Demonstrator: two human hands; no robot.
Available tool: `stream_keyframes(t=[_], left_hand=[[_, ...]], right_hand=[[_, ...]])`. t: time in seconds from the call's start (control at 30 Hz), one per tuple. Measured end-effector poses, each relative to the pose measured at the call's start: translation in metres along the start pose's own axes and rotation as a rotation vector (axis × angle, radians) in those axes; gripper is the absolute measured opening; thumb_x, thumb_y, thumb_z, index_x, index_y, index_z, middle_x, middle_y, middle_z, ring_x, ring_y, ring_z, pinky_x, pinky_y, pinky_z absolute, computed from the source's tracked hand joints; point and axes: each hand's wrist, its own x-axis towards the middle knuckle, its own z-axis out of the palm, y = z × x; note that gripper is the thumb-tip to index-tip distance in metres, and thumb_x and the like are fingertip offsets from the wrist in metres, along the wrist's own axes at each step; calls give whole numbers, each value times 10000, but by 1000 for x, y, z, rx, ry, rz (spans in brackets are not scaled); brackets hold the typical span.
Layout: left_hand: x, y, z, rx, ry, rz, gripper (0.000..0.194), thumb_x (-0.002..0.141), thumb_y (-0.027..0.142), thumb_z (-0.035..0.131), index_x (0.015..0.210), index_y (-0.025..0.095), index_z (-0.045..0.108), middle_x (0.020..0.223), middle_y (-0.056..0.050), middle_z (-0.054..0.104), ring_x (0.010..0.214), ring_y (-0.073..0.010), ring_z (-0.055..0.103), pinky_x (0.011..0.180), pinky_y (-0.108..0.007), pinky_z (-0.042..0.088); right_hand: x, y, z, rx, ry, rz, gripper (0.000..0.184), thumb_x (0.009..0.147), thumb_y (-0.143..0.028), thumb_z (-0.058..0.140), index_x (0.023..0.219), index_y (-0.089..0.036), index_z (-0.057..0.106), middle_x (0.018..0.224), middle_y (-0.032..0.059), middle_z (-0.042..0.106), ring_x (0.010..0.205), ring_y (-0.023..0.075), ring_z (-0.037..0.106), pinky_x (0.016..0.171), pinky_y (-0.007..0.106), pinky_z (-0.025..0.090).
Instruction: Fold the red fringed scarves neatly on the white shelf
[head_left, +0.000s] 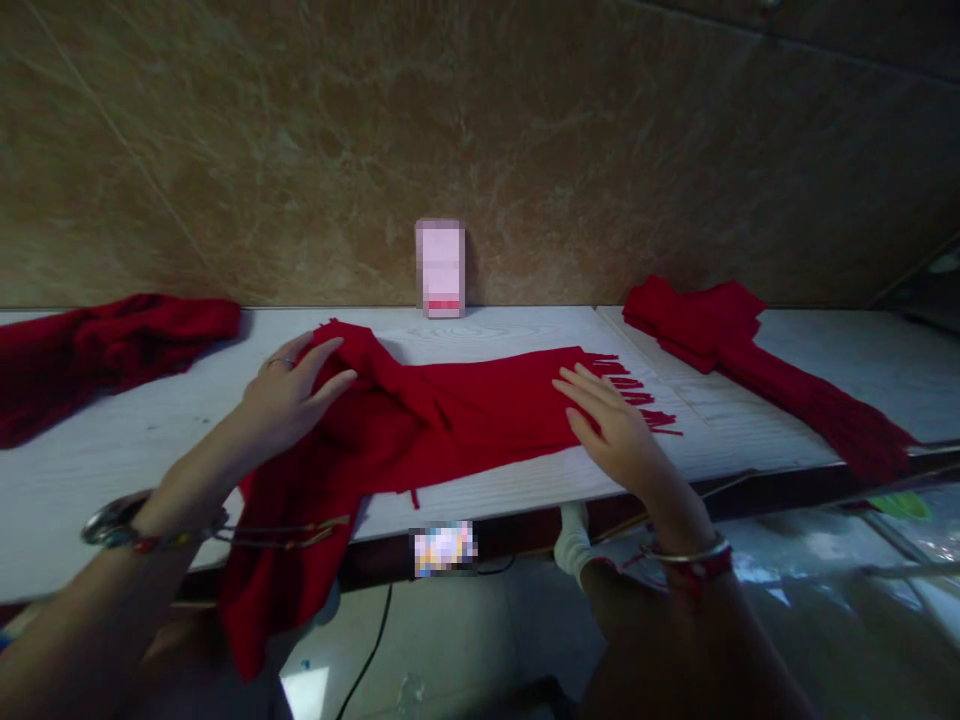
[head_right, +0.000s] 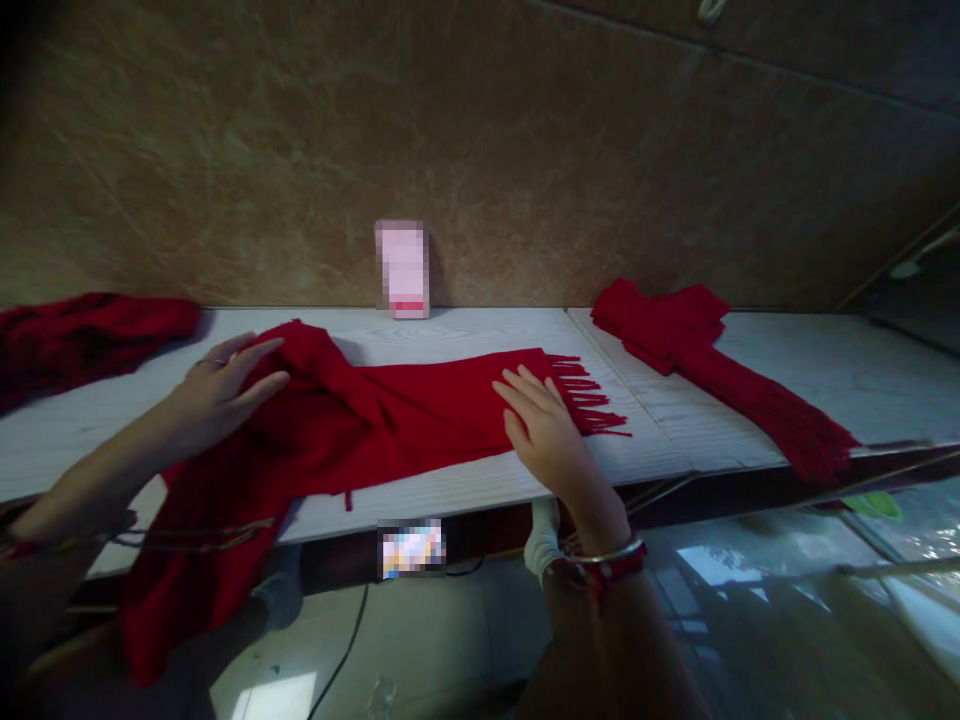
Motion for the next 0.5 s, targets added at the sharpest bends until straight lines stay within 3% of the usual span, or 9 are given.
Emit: stream_keyframes(t=[0.13,0.23,0.3,0.37,0.5], left_hand=[[-13,-19,4,-394,32,-302,517,838,358,449,1283,95,432,1259,-175,535,1180,-297,500,1026,-460,371],[-18,-23,11,-716,8,-438,620,779,329,558,1335,140,359,1173,-154,595,988,-257,622,854,-430,516],[-16,-23,12,-779,32,-478,709,718,241,621,1357,153,328,1115,-138,625,909,-238,649,785,-402,547],[-12,-16,6,-695,131,-411,738,667,141,629,1349,157,349,1129,-123,624,951,-235,638,829,-388,533],[-5,14,-13,-262,406,-23,670,698,69,559,1336,202,405,1305,-79,533,1183,-239,504,1025,-396,388]], right_hand=[[29,-50,37,56,-147,-28,430,905,-273,376,1319,-232,481,1402,49,457,1341,208,323,1097,506,250],[36,-65,62,10,-307,-15,462,910,-327,395,1359,-223,429,1434,73,408,1350,235,303,1087,534,240],[36,-67,70,-28,-358,-4,468,915,-341,389,1369,-234,413,1443,70,392,1351,243,300,1083,546,230],[35,-65,72,-46,-368,8,474,915,-342,386,1375,-226,405,1447,67,386,1351,241,299,1088,536,223],[32,-63,71,-52,-332,19,484,911,-348,385,1367,-189,417,1426,87,417,1341,227,322,1097,494,232]])
